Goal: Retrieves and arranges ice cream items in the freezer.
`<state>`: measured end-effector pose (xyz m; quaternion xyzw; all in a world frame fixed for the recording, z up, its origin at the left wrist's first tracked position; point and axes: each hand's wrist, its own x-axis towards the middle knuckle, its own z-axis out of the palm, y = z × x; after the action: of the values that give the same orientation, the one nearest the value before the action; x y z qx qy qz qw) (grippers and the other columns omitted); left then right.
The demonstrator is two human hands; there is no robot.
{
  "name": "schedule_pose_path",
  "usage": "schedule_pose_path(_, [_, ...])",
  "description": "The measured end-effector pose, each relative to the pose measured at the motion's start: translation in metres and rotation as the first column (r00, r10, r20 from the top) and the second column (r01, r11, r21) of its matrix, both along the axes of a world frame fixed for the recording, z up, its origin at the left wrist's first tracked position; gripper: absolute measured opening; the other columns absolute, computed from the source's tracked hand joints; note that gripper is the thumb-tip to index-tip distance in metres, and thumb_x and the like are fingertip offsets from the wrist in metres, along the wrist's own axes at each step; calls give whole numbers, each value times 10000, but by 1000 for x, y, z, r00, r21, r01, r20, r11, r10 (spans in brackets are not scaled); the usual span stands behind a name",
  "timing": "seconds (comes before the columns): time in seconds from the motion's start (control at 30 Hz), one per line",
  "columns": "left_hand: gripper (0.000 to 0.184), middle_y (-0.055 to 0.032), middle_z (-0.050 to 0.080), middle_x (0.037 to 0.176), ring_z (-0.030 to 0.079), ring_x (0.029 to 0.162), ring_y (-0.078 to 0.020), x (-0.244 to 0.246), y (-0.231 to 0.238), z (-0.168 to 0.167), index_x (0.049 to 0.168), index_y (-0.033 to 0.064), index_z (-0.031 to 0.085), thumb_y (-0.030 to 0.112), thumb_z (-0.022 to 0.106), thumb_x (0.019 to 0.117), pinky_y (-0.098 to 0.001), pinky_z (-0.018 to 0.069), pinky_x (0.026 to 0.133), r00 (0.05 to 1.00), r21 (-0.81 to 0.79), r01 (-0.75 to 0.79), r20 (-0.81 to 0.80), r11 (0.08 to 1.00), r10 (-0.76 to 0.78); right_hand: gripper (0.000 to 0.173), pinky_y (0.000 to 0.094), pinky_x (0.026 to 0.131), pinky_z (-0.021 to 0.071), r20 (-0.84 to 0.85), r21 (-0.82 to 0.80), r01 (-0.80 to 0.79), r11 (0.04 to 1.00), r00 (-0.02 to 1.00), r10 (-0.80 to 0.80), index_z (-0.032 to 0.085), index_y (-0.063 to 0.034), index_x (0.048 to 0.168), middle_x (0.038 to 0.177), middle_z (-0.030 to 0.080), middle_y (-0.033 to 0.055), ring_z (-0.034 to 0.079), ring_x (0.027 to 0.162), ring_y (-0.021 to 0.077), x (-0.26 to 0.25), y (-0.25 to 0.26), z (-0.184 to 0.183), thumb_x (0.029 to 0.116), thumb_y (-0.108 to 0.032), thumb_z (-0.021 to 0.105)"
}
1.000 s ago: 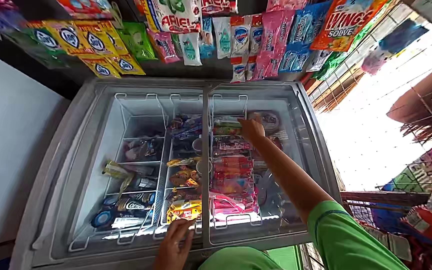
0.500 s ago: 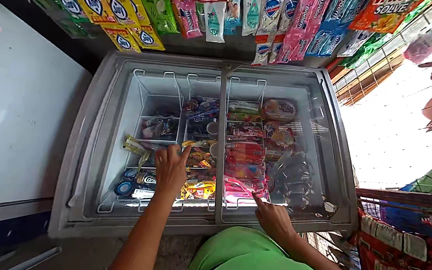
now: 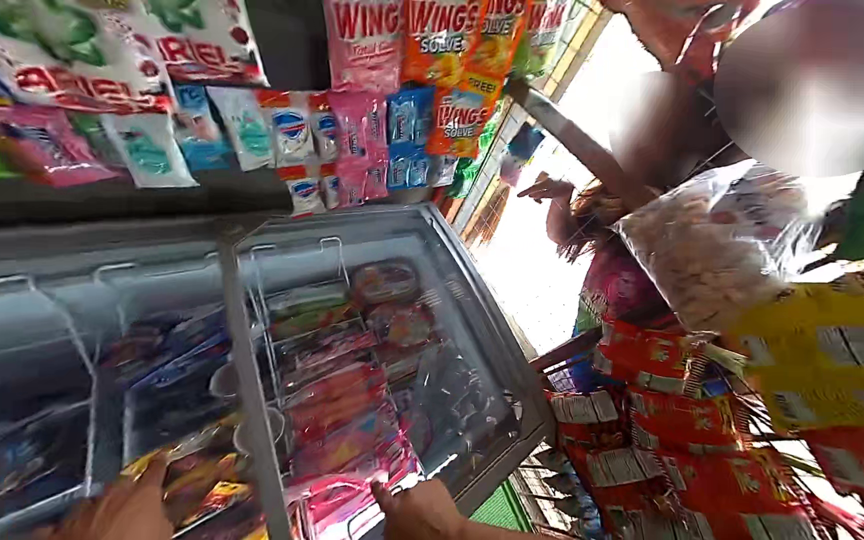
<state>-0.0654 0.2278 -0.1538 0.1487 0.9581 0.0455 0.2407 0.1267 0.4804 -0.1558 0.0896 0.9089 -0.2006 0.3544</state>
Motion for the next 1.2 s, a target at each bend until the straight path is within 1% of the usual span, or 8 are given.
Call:
schedule_pose_path(0.03, [648, -430, 512, 1342, 504, 1239, -622, 1, 5, 11, 1510, -50, 402, 175, 650, 955, -772, 387, 971, 996, -39, -19, 84, 999, 22, 521, 649, 802, 527, 27, 1, -13, 1000, 1000, 13, 396, -135, 1574, 1029, 719, 260, 694, 994, 471, -2, -1, 2, 1056, -160, 441])
schedule_pose_path(0.1, [809, -449, 541, 1290, 541, 1196, -628, 6, 15, 26, 1568, -59, 260, 286, 677, 967, -758, 418, 950, 983, -97, -38, 178, 995, 55, 540, 640, 797, 533, 61, 21, -28, 999, 998, 27, 362, -121, 1587, 1045, 715, 261, 692, 1001, 472, -5, -4, 3, 1053, -154, 431])
schedule_pose_path(0.23, [1036, -384, 607, 1243, 614, 1160, -540, 19, 23, 11, 1613, -23, -34, 263, 691, 930, -667, 466, 976, 966, -190, -72, 230, 979, 116, 534, 631, 793, 534, 89, 54, -39, 998, 995, 34, 367, -106, 1578, 1036, 713, 261, 695, 995, 466, -8, -10, 6, 1047, -135, 420])
schedule_pose_path(0.3, [1080, -342, 640, 1205, 650, 1125, -496, 23, 26, 5, 1610, 8, -104, 260, 691, 925, -625, 503, 952, 962, -195, -109, 228, 975, 153, 540, 621, 793, 538, 97, 72, -47, 996, 995, 40, 359, -101, 1581, 1028, 715, 257, 698, 992, 461, -9, -12, 5, 1044, -125, 408])
schedule_pose_path(0.5, [1001, -310, 664, 1162, 672, 1097, -464, 27, 29, 4, 1612, 33, -130, 221, 617, 973, -587, 524, 931, 961, -203, -129, 215, 971, 173, 536, 612, 814, 539, 150, 93, -80, 992, 987, 66, 338, -55, 1575, 1050, 707, 264, 694, 1010, 461, -15, -15, 9, 1049, -128, 410])
schedule_pose_path(0.77, [984, -273, 677, 1152, 682, 1094, -430, 30, 43, 1, 1608, 6, -113, 207, 608, 970, -553, 536, 918, 962, -254, -162, 176, 953, 211, 534, 598, 800, 550, 164, 107, -128, 986, 980, 109, 334, -15, 1564, 1020, 708, 262, 703, 984, 452, -17, -17, 9, 1037, -70, 401])
schedule_pose_path(1.07, [935, -295, 673, 1150, 680, 1076, -456, 32, 47, 4, 1609, -21, -61, 182, 596, 976, -572, 531, 906, 966, -256, -169, 148, 952, 211, 515, 607, 831, 539, 210, 80, -155, 985, 968, 136, 336, 5, 1550, 1061, 700, 277, 691, 1024, 462, -24, -15, 16, 1050, -96, 404])
schedule_pose_path(1.2, [925, -277, 681, 1132, 684, 1079, -440, 32, 48, 3, 1611, -8, -76, 183, 576, 983, -554, 533, 907, 966, -288, -160, 150, 944, 210, 491, 593, 833, 541, 201, 90, -194, 977, 964, 173, 368, 27, 1523, 1051, 703, 272, 694, 1019, 455, -27, -14, 17, 1050, -95, 402])
